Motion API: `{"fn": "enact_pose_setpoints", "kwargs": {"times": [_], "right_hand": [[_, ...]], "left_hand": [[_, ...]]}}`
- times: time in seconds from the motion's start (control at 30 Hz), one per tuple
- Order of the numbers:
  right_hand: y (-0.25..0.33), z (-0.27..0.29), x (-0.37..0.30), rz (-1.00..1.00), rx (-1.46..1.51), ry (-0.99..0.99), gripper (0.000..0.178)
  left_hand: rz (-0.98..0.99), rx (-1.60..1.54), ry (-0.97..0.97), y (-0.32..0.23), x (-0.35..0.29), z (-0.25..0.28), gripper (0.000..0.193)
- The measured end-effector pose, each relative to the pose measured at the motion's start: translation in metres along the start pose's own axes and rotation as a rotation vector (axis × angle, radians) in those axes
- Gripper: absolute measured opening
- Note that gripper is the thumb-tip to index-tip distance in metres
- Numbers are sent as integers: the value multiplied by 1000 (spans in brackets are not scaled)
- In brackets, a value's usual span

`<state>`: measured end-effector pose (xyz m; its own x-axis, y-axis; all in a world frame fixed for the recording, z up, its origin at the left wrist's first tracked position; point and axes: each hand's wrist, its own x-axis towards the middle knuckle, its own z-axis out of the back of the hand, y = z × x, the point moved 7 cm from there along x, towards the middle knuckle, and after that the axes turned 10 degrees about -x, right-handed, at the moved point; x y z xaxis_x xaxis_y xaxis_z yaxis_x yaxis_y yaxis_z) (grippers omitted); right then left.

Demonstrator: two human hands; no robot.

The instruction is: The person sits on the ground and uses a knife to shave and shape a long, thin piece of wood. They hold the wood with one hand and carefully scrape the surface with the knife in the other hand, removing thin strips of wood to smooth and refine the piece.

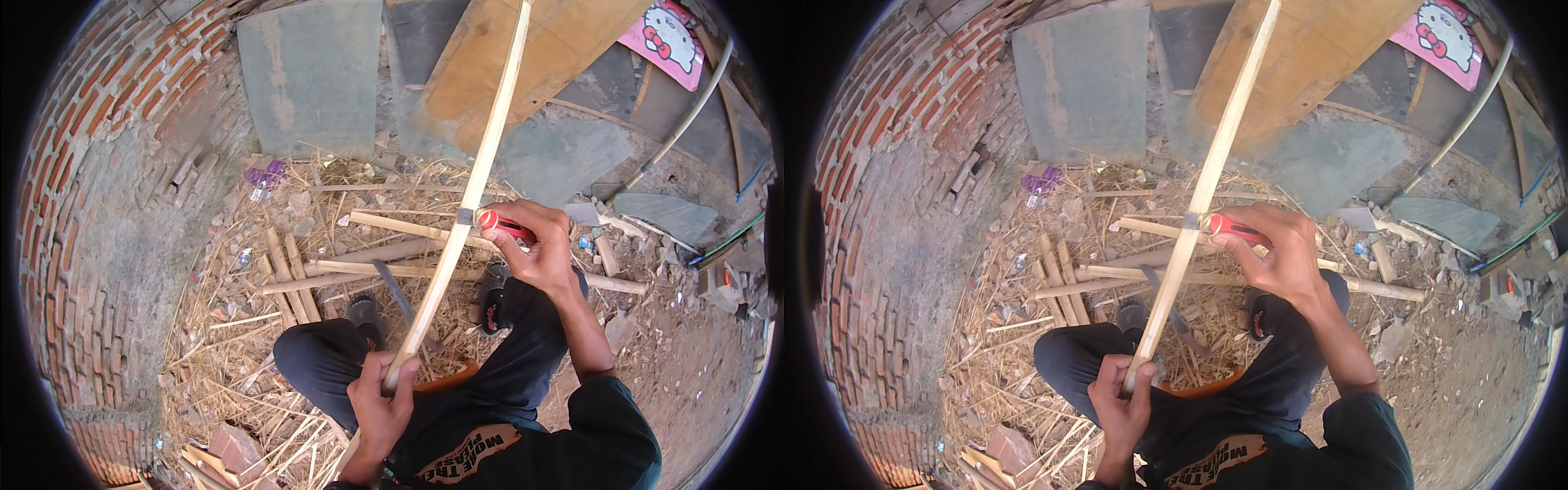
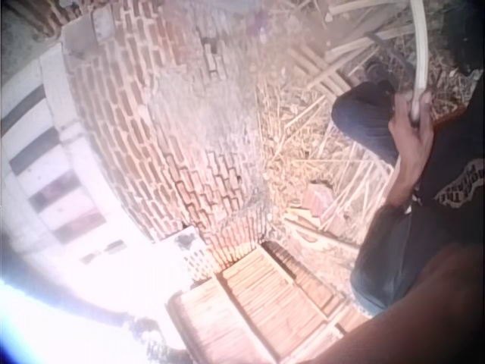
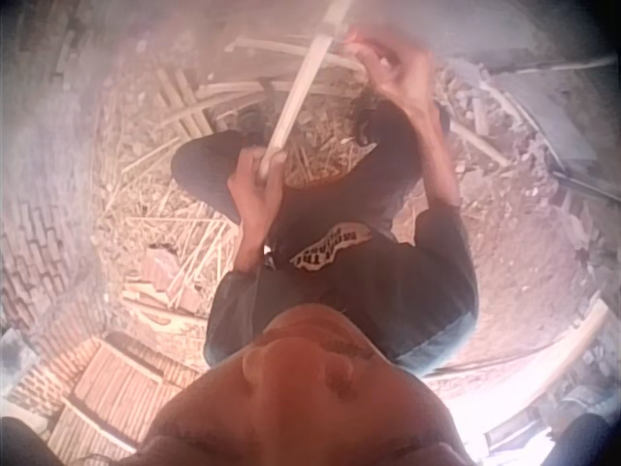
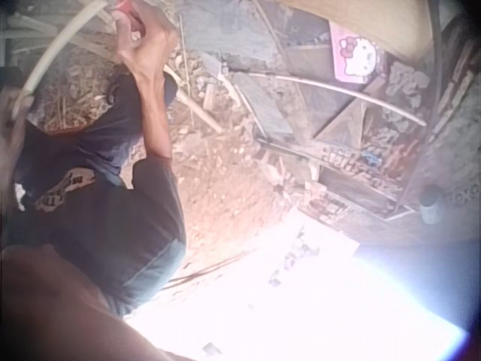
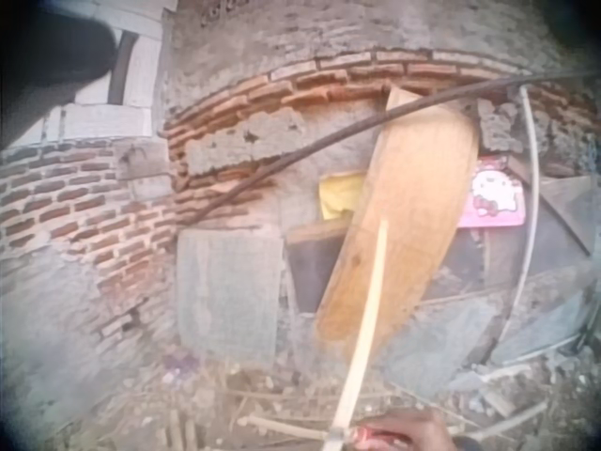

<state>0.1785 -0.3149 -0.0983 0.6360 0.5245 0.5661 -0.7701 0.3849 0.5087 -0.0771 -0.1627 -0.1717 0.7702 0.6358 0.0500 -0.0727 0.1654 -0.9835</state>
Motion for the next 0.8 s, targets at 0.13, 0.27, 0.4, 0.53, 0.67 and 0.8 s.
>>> {"fn": "enact_pose_setpoints", "kwargs": {"times": [0.13,0.27,0.4,0.53,0.67,0.8], "right_hand": [[-29,3,11,-57,-23,-76,26],[-78,24,32,-223,-93,-175,28],[-124,34,44,-315,-109,-221,29],[-149,32,52,-295,-213,-198,36],[-214,57,64,-403,-224,-210,39],[-220,40,56,-394,-82,-203,41]], "left_hand": [[48,6,35,5,-8,3,19],[82,10,88,31,-29,10,19],[137,12,111,35,-41,19,20],[166,53,119,50,-51,31,20],[187,56,132,56,-61,47,20],[267,56,112,62,-65,45,21]]}}
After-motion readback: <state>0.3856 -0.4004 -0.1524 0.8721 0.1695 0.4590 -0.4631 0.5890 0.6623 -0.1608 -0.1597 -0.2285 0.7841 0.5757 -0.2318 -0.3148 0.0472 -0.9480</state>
